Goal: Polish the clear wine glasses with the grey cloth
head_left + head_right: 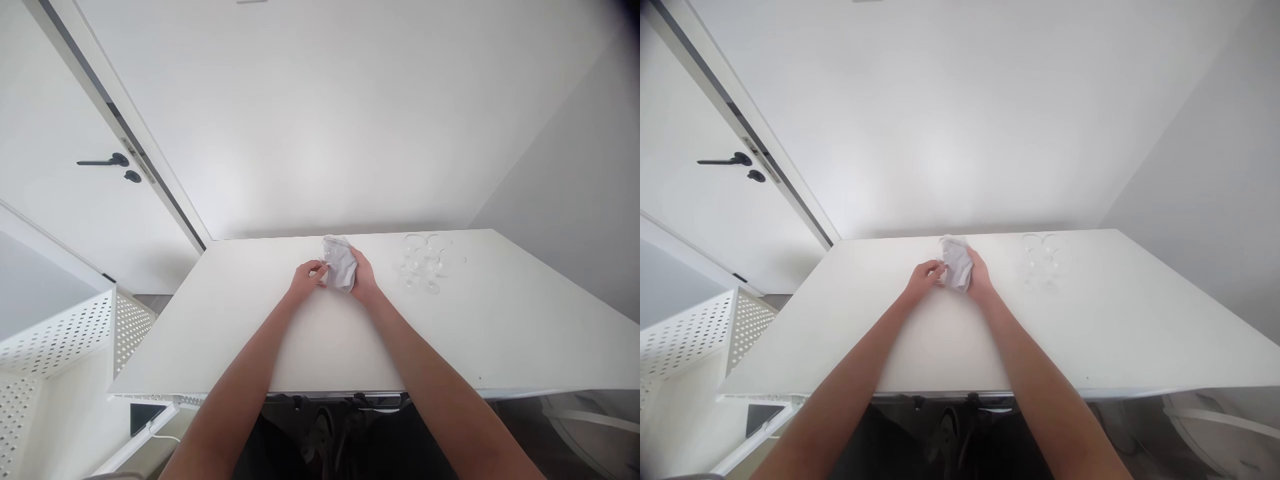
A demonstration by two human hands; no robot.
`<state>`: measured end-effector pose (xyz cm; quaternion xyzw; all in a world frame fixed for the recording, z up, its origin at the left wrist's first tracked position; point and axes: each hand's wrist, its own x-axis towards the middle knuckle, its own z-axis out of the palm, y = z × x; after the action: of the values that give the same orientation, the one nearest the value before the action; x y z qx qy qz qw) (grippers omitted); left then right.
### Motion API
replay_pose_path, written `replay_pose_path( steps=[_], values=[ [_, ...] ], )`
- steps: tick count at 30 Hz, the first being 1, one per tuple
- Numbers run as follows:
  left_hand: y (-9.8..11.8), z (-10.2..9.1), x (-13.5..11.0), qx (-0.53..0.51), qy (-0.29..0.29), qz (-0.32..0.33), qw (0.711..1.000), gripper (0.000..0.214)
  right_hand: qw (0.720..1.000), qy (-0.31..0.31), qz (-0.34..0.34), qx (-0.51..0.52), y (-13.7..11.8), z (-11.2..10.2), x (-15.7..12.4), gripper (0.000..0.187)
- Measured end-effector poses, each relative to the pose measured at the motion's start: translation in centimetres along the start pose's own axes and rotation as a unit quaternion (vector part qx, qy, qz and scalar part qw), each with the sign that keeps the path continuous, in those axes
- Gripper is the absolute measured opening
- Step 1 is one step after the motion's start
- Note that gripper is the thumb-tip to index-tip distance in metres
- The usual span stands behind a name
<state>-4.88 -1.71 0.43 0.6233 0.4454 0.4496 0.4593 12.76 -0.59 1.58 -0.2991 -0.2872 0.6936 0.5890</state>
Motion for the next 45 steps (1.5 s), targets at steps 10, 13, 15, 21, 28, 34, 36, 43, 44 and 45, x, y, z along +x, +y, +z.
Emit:
replay_pose_path(
  steps=[10,13,15,21,28,34,36,43,44,45],
  values=[
    [-0.4,-0.3,0.1,0.047,0.061,0.030,0.997,0.033,0.998,-0.050,0.020,0.020,-0.7,0.0,-0.5,0.066],
    [-0.4,-0.4,0.2,0.064,0.066,0.040,0.995,0.030,1.000,-0.018,0.011,0.015,-0.6,0.1,-0.4,0.049],
    [-0.4,-0.4,0.2,0.071,0.077,0.047,0.993,0.029,1.000,-0.001,-0.013,0.010,-0.6,0.3,-0.3,0.040],
    [-0.4,-0.4,0.2,0.101,0.121,0.061,0.986,0.027,1.000,-0.004,-0.019,0.000,-0.3,0.2,0.1,0.035],
    [-0.3,-0.4,0.1,0.112,0.125,0.027,0.985,0.033,0.999,0.013,-0.029,0.010,-0.3,-0.1,0.3,0.030],
    [0.3,-0.1,-0.1,0.056,0.055,0.016,0.997,0.041,1.000,-0.007,0.000,0.001,-0.4,0.2,-0.2,0.032],
    [0.7,-0.1,-0.3,0.036,0.001,0.021,0.999,0.044,0.999,-0.034,0.024,-0.005,-0.5,0.3,-0.3,0.034],
    [1.8,-0.7,-0.6,-0.109,-0.189,-0.067,0.973,0.048,0.991,-0.104,0.081,0.007,-1.3,0.3,-0.6,0.048],
    [1.8,-0.7,-0.6,-0.120,-0.209,-0.086,0.967,0.048,0.991,-0.105,0.087,0.009,-1.3,0.2,-0.6,0.049],
    [1.8,-0.7,-0.6,-0.128,-0.218,-0.095,0.963,0.048,0.991,-0.105,0.087,0.011,-1.3,0.1,-0.6,0.050]
  ],
)
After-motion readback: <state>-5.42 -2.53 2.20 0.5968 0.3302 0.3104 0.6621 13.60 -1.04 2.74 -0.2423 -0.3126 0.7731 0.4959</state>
